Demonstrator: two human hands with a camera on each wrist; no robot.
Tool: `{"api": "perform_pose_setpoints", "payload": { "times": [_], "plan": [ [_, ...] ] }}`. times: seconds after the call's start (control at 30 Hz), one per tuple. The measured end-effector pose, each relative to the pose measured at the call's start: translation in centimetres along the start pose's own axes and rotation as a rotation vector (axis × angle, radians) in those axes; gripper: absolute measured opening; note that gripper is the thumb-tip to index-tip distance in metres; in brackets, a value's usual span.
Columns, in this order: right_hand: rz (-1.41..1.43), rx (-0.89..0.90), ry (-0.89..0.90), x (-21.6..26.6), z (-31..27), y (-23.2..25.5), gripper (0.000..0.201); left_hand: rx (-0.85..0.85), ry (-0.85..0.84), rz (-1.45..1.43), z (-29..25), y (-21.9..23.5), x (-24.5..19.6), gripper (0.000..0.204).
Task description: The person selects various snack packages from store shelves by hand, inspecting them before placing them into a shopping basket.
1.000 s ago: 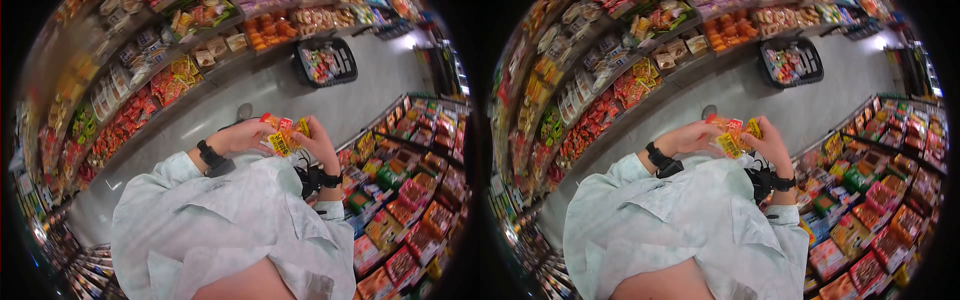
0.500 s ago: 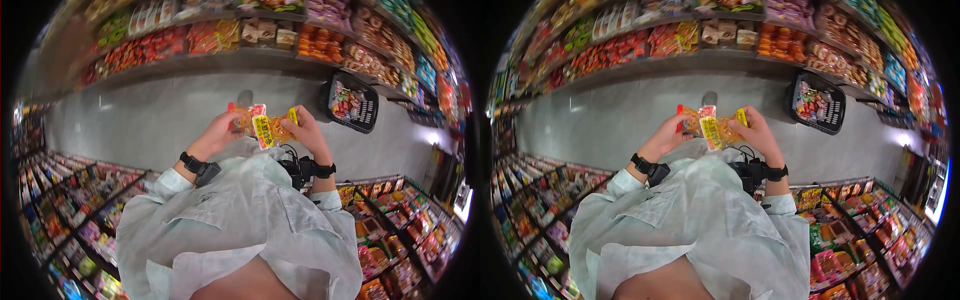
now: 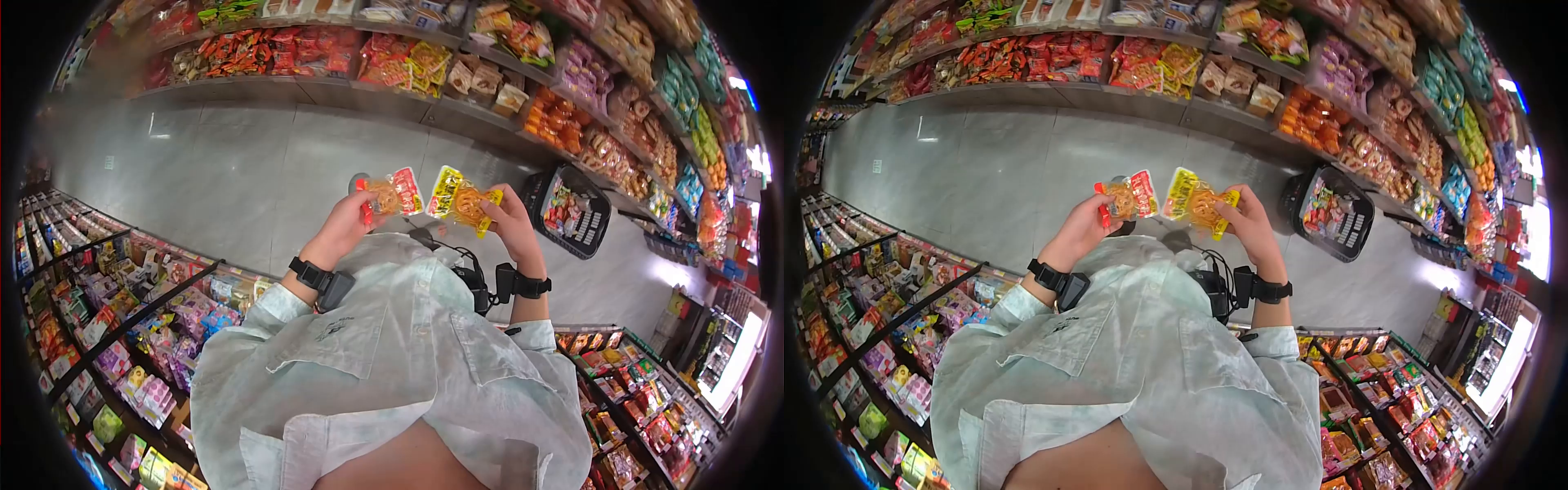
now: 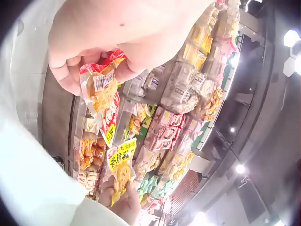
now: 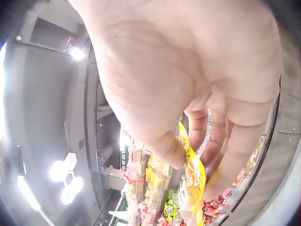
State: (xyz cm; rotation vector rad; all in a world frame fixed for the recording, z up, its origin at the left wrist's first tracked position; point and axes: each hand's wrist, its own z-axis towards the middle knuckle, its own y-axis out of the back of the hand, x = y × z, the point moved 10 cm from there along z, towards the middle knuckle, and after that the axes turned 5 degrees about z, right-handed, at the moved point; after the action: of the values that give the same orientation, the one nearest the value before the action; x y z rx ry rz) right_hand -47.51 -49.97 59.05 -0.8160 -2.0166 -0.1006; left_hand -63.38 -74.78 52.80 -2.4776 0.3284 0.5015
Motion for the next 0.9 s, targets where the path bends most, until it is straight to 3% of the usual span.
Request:
{"api": "perform_pose_setpoints", "payload": {
  "times": [0.23,0.43,0.6,0.7,0.83,0.9],
  "plan": [
    [-0.039,-0.062,0.010,3.3,6.7,-4.9,0.015,-0.097,-0.102,-0.233,0.5,12.5,-7.1,0.024],
    [-0.158,-0.085,-0.061,5.0,11.6,-5.9,0.016,-0.249,-0.113,-0.348,1.4,18.5,-10.8,0.022],
    [-0.109,-0.082,-0.177,4.4,17.6,-3.6,0.012,-0.209,-0.065,-0.429,3.4,19.3,-12.2,0.025],
    [-0.053,-0.039,-0.268,2.1,24.5,0.7,0.014,-0.251,-0.120,-0.473,4.0,19.2,-14.4,0.026],
    [-0.144,-0.174,-0.368,2.4,32.3,3.1,0.032,-0.322,-0.216,-0.499,4.4,20.0,-17.8,0.024],
    [-0.219,-0.140,-0.409,-0.3,37.8,6.7,0.037,-0.376,-0.234,-0.488,3.5,19.0,-19.2,0.022]
  ]
}}
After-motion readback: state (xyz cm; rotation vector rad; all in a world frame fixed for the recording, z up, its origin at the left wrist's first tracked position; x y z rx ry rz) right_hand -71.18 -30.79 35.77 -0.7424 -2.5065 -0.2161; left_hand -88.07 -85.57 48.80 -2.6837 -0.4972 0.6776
